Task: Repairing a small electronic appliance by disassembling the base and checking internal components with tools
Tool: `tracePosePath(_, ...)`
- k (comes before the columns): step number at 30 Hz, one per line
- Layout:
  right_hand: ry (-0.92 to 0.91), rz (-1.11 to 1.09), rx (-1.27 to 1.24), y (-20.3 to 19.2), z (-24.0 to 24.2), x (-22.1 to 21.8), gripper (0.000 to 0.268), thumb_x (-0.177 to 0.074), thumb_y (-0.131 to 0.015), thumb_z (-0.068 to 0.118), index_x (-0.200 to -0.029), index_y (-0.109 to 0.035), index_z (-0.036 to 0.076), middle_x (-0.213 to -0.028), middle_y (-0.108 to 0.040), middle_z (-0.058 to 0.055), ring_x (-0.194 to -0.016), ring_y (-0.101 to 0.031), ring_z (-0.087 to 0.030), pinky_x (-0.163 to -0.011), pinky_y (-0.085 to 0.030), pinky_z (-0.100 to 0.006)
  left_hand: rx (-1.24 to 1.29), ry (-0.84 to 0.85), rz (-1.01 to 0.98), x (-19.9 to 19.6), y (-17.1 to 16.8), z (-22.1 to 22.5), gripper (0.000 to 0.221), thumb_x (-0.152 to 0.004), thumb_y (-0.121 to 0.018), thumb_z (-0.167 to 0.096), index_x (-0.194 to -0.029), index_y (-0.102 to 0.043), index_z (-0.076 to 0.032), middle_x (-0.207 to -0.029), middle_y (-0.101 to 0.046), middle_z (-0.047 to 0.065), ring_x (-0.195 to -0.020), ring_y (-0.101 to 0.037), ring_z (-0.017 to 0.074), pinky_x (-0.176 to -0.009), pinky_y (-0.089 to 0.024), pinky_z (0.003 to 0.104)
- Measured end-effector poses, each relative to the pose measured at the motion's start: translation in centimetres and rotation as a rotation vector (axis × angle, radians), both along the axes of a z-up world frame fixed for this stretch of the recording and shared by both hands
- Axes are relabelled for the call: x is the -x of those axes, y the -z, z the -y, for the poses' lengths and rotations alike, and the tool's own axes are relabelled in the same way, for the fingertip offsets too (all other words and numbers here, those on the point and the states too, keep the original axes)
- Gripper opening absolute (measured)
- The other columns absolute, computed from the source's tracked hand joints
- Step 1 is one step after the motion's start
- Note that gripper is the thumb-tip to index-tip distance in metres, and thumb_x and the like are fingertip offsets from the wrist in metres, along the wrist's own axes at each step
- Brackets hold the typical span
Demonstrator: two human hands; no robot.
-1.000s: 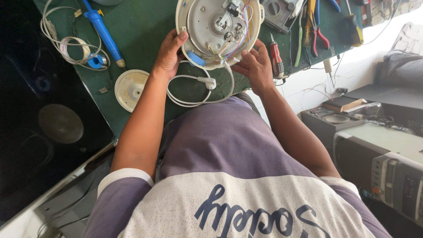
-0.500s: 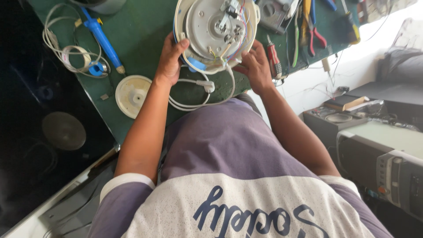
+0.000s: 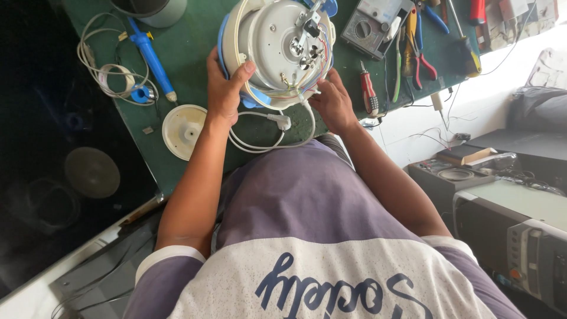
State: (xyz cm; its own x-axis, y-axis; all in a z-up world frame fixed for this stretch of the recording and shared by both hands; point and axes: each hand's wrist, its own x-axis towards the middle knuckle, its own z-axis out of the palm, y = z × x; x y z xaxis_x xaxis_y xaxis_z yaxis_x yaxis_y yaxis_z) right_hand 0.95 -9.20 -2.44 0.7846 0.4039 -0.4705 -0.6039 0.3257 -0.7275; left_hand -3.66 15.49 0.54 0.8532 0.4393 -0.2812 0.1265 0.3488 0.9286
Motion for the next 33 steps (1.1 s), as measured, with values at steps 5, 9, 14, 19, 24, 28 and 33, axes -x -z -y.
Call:
tracePosePath(5,-0.097,-0.058,-0.118,-0.4,-0.4,-1.0,0.039,-0.093,-0.05,0.027,-0.128,-0.058,0.014,-0.111,-0.068,-0.01,-0.097,-0.067,-0.026,-0.09,-0.054,-0.039,-0.199,0.011,0.111,-0.5,-2.3,-1.4,0.097,-0.074,-0.093,-0.038,-0.147,-0.036,-0.008,-0.139,-0.057,0.017,-0.123,-0.063,0.0263,-0.104,-0.058,0.036)
tracePosePath(9,-0.099,-0.204,-0.235,0.0,-1.0,-1.4,0.032,-0.091,-0.047,0.028,-0.116,-0.06,0.011,-0.115,-0.07,-0.019,-0.098,-0.07,-0.039,-0.095,-0.058,-0.058,-0.258,-0.022,0.02,-1.4,-5.1,-1.7,0.098,-0.07,-0.092,-0.043,-0.144,-0.04,-0.007,-0.132,-0.063,0.015,-0.116,-0.067,0.0231,-0.096,-0.062,0.034)
tracePosePath(14,-0.419,-0.179,-0.219,1.0,-0.6,1.9,0.07,-0.094,-0.038,0.054,-0.137,-0.055,0.001,-0.13,-0.067,-0.031,-0.119,-0.066,-0.043,-0.099,-0.051,-0.051,-0.289,-0.098,-0.072,-2.1,-6.2,-2.4,0.097,-0.065,-0.091,-0.047,-0.141,-0.045,-0.01,-0.129,-0.066,0.012,-0.113,-0.069,0.0224,-0.093,-0.063,0.033)
tracePosePath(19,-0.881,0.317,0.255,-0.9,0.8,3.0,0.056,-0.092,-0.07,0.039,-0.138,-0.064,0.008,-0.111,-0.078,-0.001,-0.105,-0.066,-0.009,-0.101,-0.049,-0.029,-0.498,-0.13,-0.004,-2.0,-5.7,-3.8,0.097,-0.071,-0.096,-0.041,-0.145,-0.041,-0.009,-0.135,-0.065,0.012,-0.117,-0.07,0.0214,-0.097,-0.062,0.032)
tracePosePath(24,-0.512,0.608,0.761,-0.3,1.7,1.1,0.039,-0.106,-0.05,0.045,-0.114,-0.075,0.016,-0.07,-0.064,0.0,-0.064,-0.061,-0.012,-0.059,-0.048,-0.032,-1.154,-0.09,-0.035,-3.3,-6.1,-5.4,0.104,-0.068,-0.098,-0.055,-0.146,-0.044,-0.012,-0.141,-0.063,0.014,-0.126,-0.06,0.0349,-0.106,-0.043,0.045)
tracePosePath(28,-0.436,0.559,0.787,-2.9,2.4,-0.3,0.028,-0.104,-0.061,0.038,-0.086,-0.062,0.017,-0.065,-0.057,0.004,-0.06,-0.049,-0.007,-0.057,-0.04,-0.029,-1.281,-0.035,0.032,-4.2,-5.8,-6.1,0.108,-0.07,-0.103,-0.054,-0.147,-0.04,-0.011,-0.132,-0.061,0.017,-0.12,-0.057,0.0381,-0.102,-0.044,0.046)
tracePosePath(33,-0.577,0.592,0.796,-0.8,3.6,0.2,0.024,-0.099,-0.066,0.033,-0.107,-0.075,0.013,-0.086,-0.078,0.002,-0.076,-0.064,-0.007,-0.068,-0.047,-0.027,-1.409,0.028,0.14,-5.0,-4.9,-6.3,0.111,-0.072,-0.097,-0.068,-0.145,-0.04,-0.009,-0.125,-0.061,0.016,-0.111,-0.059,0.0403,-0.098,-0.044,0.05)
